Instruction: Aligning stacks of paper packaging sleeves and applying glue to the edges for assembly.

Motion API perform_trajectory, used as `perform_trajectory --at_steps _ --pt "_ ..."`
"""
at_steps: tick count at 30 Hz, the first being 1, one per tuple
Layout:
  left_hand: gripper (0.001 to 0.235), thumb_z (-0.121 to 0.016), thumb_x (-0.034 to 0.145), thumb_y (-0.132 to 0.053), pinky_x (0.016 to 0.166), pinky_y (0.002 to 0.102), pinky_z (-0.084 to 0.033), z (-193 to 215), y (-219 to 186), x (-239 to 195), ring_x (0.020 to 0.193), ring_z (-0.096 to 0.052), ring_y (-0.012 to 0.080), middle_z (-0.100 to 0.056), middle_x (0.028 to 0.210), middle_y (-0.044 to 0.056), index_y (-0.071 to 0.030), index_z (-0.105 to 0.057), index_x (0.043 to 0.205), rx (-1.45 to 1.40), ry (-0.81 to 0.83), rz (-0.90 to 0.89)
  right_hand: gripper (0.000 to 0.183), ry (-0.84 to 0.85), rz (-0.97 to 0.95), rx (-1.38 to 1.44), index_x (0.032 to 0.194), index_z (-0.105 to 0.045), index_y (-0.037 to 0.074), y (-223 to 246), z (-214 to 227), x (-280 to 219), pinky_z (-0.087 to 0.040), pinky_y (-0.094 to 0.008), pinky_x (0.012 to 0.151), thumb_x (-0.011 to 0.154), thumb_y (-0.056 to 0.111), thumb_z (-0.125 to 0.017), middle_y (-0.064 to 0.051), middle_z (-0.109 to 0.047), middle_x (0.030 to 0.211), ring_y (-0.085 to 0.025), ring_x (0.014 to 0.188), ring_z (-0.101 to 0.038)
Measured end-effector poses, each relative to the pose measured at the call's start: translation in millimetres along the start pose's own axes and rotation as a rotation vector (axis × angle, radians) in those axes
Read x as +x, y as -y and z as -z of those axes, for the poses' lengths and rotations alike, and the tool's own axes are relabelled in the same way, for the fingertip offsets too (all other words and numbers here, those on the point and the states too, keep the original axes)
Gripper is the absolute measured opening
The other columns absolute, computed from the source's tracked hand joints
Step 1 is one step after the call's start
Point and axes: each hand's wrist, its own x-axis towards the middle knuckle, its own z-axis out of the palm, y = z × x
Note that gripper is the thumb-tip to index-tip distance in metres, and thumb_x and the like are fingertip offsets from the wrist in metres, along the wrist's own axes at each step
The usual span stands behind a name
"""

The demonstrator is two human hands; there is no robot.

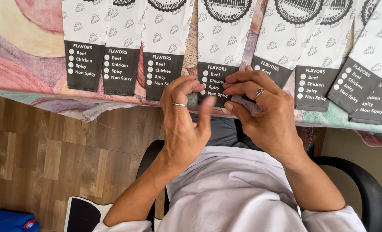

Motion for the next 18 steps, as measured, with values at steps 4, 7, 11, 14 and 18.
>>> perform_trajectory --at_steps 4,7,11,14,18 --pt "0.035 -0.07 0.102 -0.007 0.101 0.039 -0.053 -0.6 10.2 -5.0 0.105 -0.07 0.0256 -0.054 0.126 0.015 -0.003 -0.047 0.128 -0.087 -0.01 0.053 0.014 0.027 0.015 -0.023 0.106 -0.07 -0.002 -0.9 2.2 -1.5 -0.047 -0.044 0.116 0.093 -0.007 -0.073 -0.015 -0.068 0.121 -0.028 0.114 -0.068" --pt "0.024 -0.057 0.105 0.0 0.094 0.036 -0.059 0.9 7.9 -0.1 0.097 -0.074 0.0239 -0.05 0.128 0.016 -0.003 -0.047 0.126 -0.197 -0.002 0.088 0.015 0.037 0.014 -0.048 0.107 -0.071 -0.001 3.2 4.3 0.4 -0.051 -0.04 0.11 0.093 -0.006 -0.072 -0.015 -0.069 0.121 -0.027 0.116 -0.068" --pt "0.023 -0.059 0.101 0.008 0.096 0.036 -0.061 -0.3 1.3 -1.5 0.098 -0.072 0.0239 -0.051 0.125 0.017 0.001 -0.051 0.121 -0.125 -0.024 0.048 0.014 -0.034 0.044 -0.122 0.106 -0.07 -0.001 3.0 -5.4 1.0 -0.05 -0.041 0.109 0.095 0.002 -0.078 -0.016 -0.068 0.118 -0.026 0.109 -0.07" --pt "0.013 -0.054 0.104 0.002 0.1 0.039 -0.058 3.0 0.9 2.0 0.103 -0.068 0.0255 -0.055 0.119 0.017 0.001 -0.052 0.117 -0.113 -0.041 0.024 0.026 -0.049 0.055 -0.161 0.104 -0.063 0.0 -10.8 -16.2 -2.8 -0.042 -0.045 0.122 0.091 0.007 -0.084 -0.014 -0.065 0.119 -0.027 0.111 -0.067" --pt "0.023 -0.052 0.098 0.016 0.103 0.041 -0.057 2.0 1.9 2.3 0.112 -0.062 0.0304 -0.057 0.114 0.017 0.001 -0.052 0.115 -0.121 -0.045 0.001 0.015 -0.01 0.044 -0.069 0.107 -0.068 -0.003 -4.3 -6.6 -3.2 -0.038 -0.049 0.126 0.093 -0.004 -0.074 -0.015 -0.066 0.119 -0.027 0.111 -0.067"
